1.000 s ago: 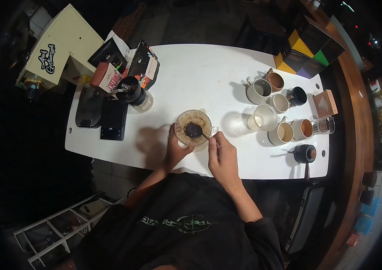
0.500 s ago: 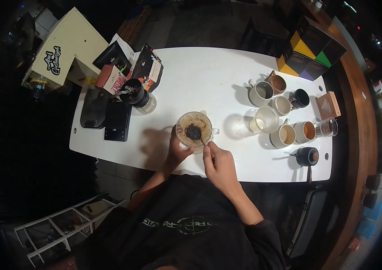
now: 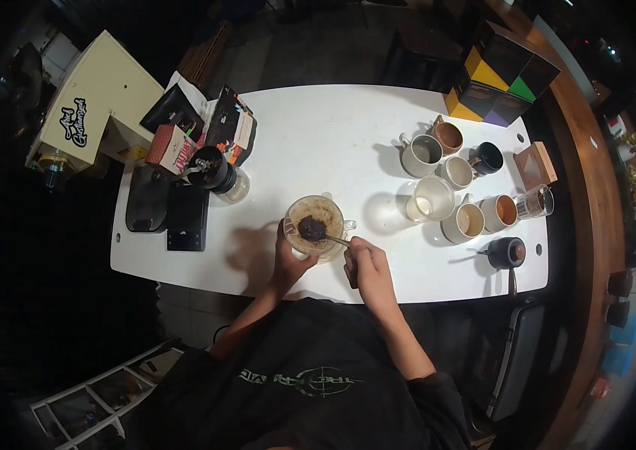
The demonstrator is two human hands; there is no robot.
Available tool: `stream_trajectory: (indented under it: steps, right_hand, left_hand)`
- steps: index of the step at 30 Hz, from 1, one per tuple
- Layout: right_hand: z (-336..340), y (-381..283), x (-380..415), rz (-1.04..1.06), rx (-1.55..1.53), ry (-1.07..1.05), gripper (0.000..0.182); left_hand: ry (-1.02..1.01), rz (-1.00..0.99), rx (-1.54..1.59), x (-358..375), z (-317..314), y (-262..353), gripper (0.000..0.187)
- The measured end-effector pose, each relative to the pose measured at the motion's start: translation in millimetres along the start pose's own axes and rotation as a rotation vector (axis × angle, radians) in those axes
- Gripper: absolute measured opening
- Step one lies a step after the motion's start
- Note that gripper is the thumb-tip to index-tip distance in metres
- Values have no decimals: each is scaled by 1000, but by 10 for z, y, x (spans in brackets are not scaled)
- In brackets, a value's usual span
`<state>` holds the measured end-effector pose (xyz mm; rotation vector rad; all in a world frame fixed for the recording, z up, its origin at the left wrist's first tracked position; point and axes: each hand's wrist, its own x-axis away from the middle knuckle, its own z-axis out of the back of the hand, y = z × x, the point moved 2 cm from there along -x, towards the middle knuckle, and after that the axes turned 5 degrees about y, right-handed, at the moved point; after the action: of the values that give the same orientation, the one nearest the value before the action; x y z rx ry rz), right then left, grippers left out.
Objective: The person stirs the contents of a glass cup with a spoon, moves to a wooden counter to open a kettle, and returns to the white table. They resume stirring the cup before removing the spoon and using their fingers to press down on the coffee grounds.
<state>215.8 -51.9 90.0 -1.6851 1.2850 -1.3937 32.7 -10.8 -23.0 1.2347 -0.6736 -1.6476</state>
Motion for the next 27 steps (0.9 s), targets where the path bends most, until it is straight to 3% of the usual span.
stream_trajectory:
  steps: [7,9,15,17,19,21,22,27]
  right_hand:
    - [119,-15,-42,78,-54,-24,33]
    - [126,-78,8,221,136,25,35]
    - [129,-94,76,396,349,74,39]
    - [67,-176,132,482,643,75,36]
    - [40,-175,130,485,708,55,30]
    - [-18,-160,127,714,903,43,20]
    - [-22,-178,139,724,999,17,14]
    - [-69,-272,209,816,1008,9,14]
  left_hand:
    - [3,-25,16,-18,-17,-29,70]
    - [21,-25,13,13,-27,-67,72]
    - [27,-58,10,29,-38,-109,76]
    - [30,-67,16,43,-44,-137,77]
    - [30,-73,23,40,-40,-128,78]
    - [15,-50,37,40,-39,-126,79]
    - [14,-50,36,36,-43,-125,79]
    - [9,-4,62,39,-43,-127,79]
